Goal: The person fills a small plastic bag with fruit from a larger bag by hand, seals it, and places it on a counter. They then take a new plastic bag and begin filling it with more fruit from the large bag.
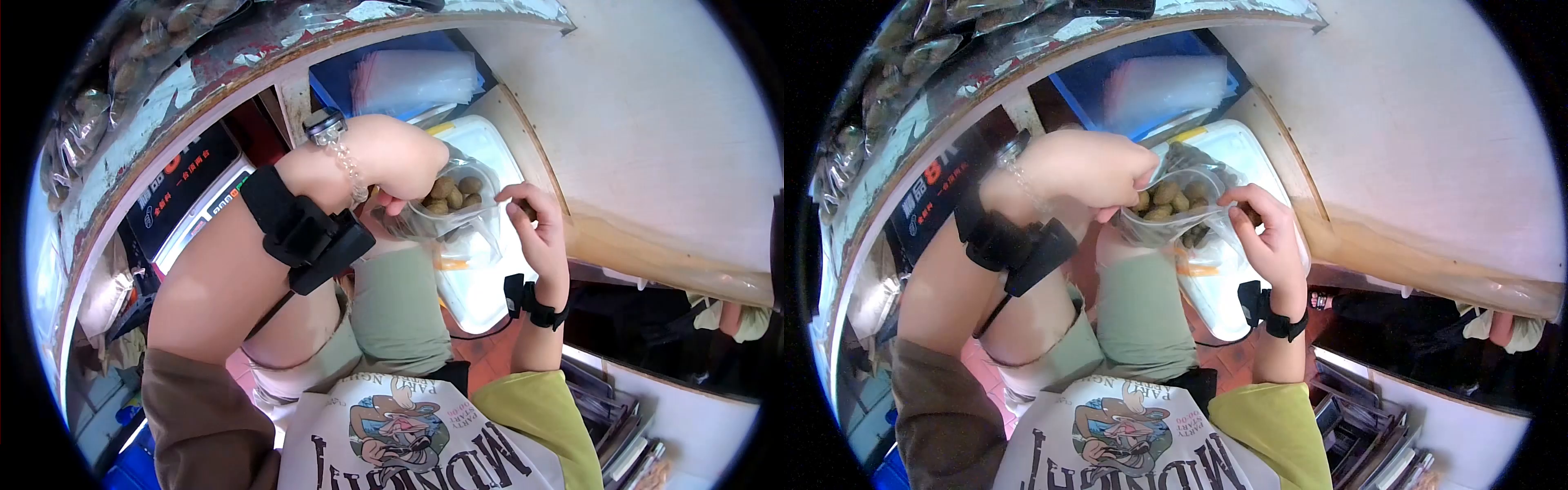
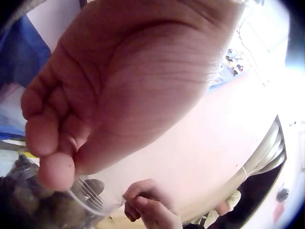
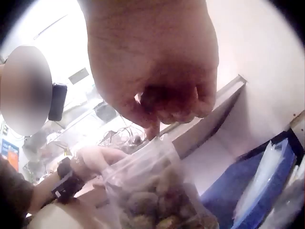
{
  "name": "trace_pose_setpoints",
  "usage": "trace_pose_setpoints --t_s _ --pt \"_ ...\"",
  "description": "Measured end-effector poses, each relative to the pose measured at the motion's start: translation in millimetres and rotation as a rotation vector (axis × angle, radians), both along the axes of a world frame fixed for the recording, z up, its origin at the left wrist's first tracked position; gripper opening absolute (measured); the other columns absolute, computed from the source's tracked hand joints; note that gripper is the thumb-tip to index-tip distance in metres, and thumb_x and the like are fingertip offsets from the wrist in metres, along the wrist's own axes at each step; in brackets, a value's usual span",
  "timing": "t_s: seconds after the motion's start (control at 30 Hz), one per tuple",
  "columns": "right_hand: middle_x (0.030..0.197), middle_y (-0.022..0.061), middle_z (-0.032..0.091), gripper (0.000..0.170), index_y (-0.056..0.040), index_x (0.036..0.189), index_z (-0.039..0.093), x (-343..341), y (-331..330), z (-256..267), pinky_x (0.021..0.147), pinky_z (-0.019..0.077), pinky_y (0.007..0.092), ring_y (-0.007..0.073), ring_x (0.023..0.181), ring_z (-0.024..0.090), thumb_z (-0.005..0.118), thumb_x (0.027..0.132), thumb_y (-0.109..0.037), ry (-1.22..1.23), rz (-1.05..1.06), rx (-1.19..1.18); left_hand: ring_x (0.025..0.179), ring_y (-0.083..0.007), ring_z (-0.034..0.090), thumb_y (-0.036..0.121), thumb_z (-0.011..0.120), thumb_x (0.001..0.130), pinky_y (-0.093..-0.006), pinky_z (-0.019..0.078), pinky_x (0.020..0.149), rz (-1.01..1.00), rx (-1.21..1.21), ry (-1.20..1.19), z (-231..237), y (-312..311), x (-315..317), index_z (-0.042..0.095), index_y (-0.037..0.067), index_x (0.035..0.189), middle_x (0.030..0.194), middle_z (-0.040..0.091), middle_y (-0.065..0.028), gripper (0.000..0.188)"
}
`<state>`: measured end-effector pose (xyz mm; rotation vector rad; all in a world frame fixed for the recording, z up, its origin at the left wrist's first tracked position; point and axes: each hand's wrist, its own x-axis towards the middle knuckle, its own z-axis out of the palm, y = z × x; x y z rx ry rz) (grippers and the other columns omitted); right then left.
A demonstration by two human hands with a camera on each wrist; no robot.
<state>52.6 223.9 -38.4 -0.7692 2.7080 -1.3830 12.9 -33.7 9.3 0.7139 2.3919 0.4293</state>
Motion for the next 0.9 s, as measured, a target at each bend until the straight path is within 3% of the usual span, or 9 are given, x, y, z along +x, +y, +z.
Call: trace_pose_setpoints --t_s 0.07,0.13,0.27,0.4,0.5,0.7,0.77,0.83,0.9 --pt "0.078 0.0037 0.058 0.015 -0.001 0.1 0.063 2 -3 3 0.055 0.038 0.0241 0.0087 0.061 0.046 0.061 0.086 -0.001 -0.044 -0.046 0.137 0.063 -0.0235 0.066 0.006 0.053 0.07 -0.0356 0.0513 0.059 0.015 0.001 -0.012 1 -1 1 0.071 0.004 0.064 0.063 0.067 -0.0082 0.019" --pt "0.077 0.0052 0.058 0.014 -0.0019 0.099 0.063 3 -9 8 0.055 0.0399 0.0256 0.0111 0.06 0.048 0.062 0.085 -0.002 -0.008 -0.044 0.179 0.061 -0.02 0.06 0.015 0.053 0.08 -0.0357 0.0445 0.057 0.015 -0.028 -0.046 0 -2 1 0.052 0.008 0.087 0.064 0.062 -0.0053 0.01" --pt "0.076 0.0099 0.059 0.01 -0.0046 0.091 0.061 7 -13 11 0.058 0.0455 0.0319 0.0227 0.063 0.056 0.065 0.082 -0.003 0.096 -0.027 0.337 0.06 -0.0168 0.06 0.013 0.052 0.081 -0.0329 0.045 0.056 0.007 0.163 -0.143 -11 -10 -4 0.052 0.006 0.087 0.064 0.062 -0.0057 0.009" --pt "0.075 0.0098 0.058 0.011 -0.0061 0.083 0.057 24 -19 24 0.06 0.0471 0.0368 0.0308 0.07 0.059 0.065 0.076 -0.005 0.314 0.013 0.325 0.057 -0.013 0.061 0.012 0.051 0.085 -0.0267 0.0481 0.053 0.219 0.444 -0.272 -20 -26 -13 0.053 0.004 0.086 0.067 0.065 -0.0083 0.008" --pt "0.076 0.0098 0.058 0.01 -0.0065 0.084 0.058 60 -35 50 0.061 0.0474 0.0371 0.0309 0.071 0.06 0.065 0.078 -0.005 0.366 0.112 0.42 0.055 -0.0121 0.062 0.015 0.053 0.086 -0.0238 0.0485 0.051 0.277 0.492 -0.352 -16 -36 -6 0.054 0.004 0.085 0.072 0.068 -0.0115 0.011" --pt "0.075 0.01 0.059 0.013 -0.0042 0.085 0.059 87 -26 56 0.056 0.045 0.0341 0.0275 0.064 0.058 0.068 0.076 -0.001 0.393 -0.119 0.381 0.064 -0.0127 0.066 0.016 0.055 0.084 -0.0227 0.0498 0.057 0.126 0.603 -0.28 1 -22 0 0.056 0.003 0.084 0.074 0.068 -0.0106 0.013" --pt "0.073 0.0092 0.059 0.013 -0.0038 0.084 0.06 97 -22 67 0.054 0.0437 0.0321 0.0251 0.06 0.056 0.069 0.075 0.0 0.39 -0.143 0.367 0.073 -0.0196 0.069 0.01 0.051 0.089 -0.0269 0.0543 0.065 0.039 0.609 -0.343 31 -14 9 0.055 -0.004 0.092 0.086 0.069 -0.0168 0.015" --pt "0.07 0.0076 0.057 0.014 -0.0032 0.084 0.061 99 -21 76 0.05 0.0407 0.0282 0.0207 0.054 0.051 0.07 0.075 0.002 0.65 -0.183 0.32 0.074 -0.0194 0.069 0.013 0.052 0.091 -0.0277 0.0546 0.067 0.038 0.615 -0.276 32 -6 0 0.057 -0.001 0.089 0.083 0.069 -0.0148 0.015" --pt "0.071 0.0094 0.058 0.012 -0.0022 0.083 0.061 113 -31 82 0.052 0.041 0.028 0.0213 0.056 0.052 0.07 0.076 0.002 0.627 -0.362 0.21 0.073 -0.0182 0.069 0.007 0.051 0.085 -0.0254 0.0522 0.063 -0.079 0.912 -0.227 36 -6 -1 0.055 0.0 0.084 0.078 0.063 -0.0078 0.009"
